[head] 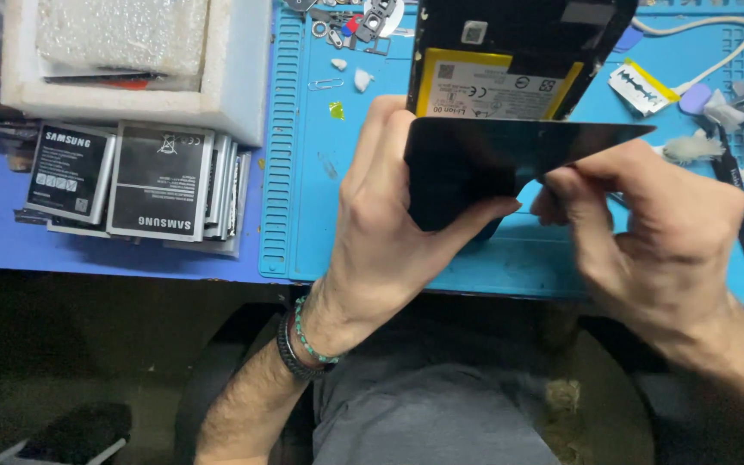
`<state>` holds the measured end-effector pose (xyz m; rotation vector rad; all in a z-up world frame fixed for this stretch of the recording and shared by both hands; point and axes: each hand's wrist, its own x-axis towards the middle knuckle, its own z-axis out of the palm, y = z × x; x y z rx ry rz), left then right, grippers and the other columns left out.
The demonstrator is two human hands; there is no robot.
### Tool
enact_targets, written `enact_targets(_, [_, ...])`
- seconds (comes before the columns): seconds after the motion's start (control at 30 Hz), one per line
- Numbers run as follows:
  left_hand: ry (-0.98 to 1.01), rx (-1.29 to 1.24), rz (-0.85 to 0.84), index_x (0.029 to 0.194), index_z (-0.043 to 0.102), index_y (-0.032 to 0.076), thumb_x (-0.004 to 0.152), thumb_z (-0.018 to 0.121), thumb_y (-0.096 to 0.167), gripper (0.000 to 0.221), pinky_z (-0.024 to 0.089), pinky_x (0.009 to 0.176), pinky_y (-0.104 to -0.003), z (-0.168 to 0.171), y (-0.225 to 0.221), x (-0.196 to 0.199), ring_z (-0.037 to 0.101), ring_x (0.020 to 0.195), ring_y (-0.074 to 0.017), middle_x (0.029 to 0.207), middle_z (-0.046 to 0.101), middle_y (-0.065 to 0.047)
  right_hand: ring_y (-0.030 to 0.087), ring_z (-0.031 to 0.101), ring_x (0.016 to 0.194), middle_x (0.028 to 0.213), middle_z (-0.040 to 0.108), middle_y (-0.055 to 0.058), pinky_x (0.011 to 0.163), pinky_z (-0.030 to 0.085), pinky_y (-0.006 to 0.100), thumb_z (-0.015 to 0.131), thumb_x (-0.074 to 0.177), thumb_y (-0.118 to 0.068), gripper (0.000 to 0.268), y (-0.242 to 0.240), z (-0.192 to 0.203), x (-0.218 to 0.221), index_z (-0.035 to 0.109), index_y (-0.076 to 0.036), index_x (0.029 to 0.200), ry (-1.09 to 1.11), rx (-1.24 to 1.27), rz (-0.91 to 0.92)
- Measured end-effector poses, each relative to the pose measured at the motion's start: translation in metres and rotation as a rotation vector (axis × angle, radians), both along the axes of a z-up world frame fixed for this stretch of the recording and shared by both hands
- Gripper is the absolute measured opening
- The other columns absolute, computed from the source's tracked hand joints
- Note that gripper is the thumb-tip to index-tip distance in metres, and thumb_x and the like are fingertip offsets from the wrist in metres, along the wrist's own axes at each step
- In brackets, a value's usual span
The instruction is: Using a metal pry tool to separate and remove the back cover of a smartphone at a repair station.
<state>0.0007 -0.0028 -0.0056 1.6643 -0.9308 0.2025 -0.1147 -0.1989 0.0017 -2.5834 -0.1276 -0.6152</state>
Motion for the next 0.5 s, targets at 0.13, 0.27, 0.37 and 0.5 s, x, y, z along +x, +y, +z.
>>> enact_targets(0.13, [-0.010, 0.000, 0.007, 0.114, 0.049, -0.002, 0.094, 0.084, 0.024, 0.048, 0.051, 0.088, -0.041, 0.001, 0.001, 0.002, 0.051, 0.103, -0.0318, 0.103, 0.049, -0.012, 0.020, 0.065, 0.071, 0.089, 0.072, 0.008, 0.068, 0.048, 0.034, 0.067, 0.114, 0.002, 0.009, 0.003, -0.005, 0.001, 0.070, 0.000, 0.106, 0.047, 0.011, 0.012])
enact_targets(0.27, [-0.016, -0.006, 0.006, 0.115, 0.050, -0.002, 0.095, 0.082, 0.027, 0.048, 0.051, 0.087, -0.042, 0.000, 0.001, 0.001, 0.051, 0.102, -0.0317, 0.102, 0.050, -0.012, 0.018, 0.069, 0.076, 0.094, 0.077, 0.004, 0.073, 0.053, 0.033, 0.068, 0.113, 0.000, 0.003, -0.001, -0.004, -0.005, 0.071, -0.001, 0.112, 0.113, 0.007, 0.003])
enact_targets(0.37, [0.003, -0.011, 0.002, 0.114, 0.051, 0.001, 0.090, 0.092, 0.016, 0.050, 0.053, 0.086, -0.038, 0.000, 0.000, 0.000, 0.055, 0.103, -0.0301, 0.105, 0.052, -0.012, 0.019, 0.073, 0.075, 0.089, 0.078, 0.009, 0.070, 0.055, 0.035, 0.071, 0.114, 0.002, 0.009, -0.002, -0.011, -0.002, 0.066, 0.007, 0.108, 0.029, 0.052, -0.003])
enact_targets(0.5, [-0.014, -0.017, -0.004, 0.110, 0.051, 0.000, 0.093, 0.087, 0.019, 0.044, 0.052, 0.086, -0.040, 0.004, 0.002, 0.001, 0.053, 0.102, -0.0305, 0.102, 0.052, -0.011, 0.023, 0.071, 0.075, 0.093, 0.078, 0.008, 0.069, 0.053, 0.039, 0.073, 0.111, -0.003, 0.005, -0.006, -0.019, -0.009, 0.073, 0.002, 0.110, 0.049, -0.039, 0.003])
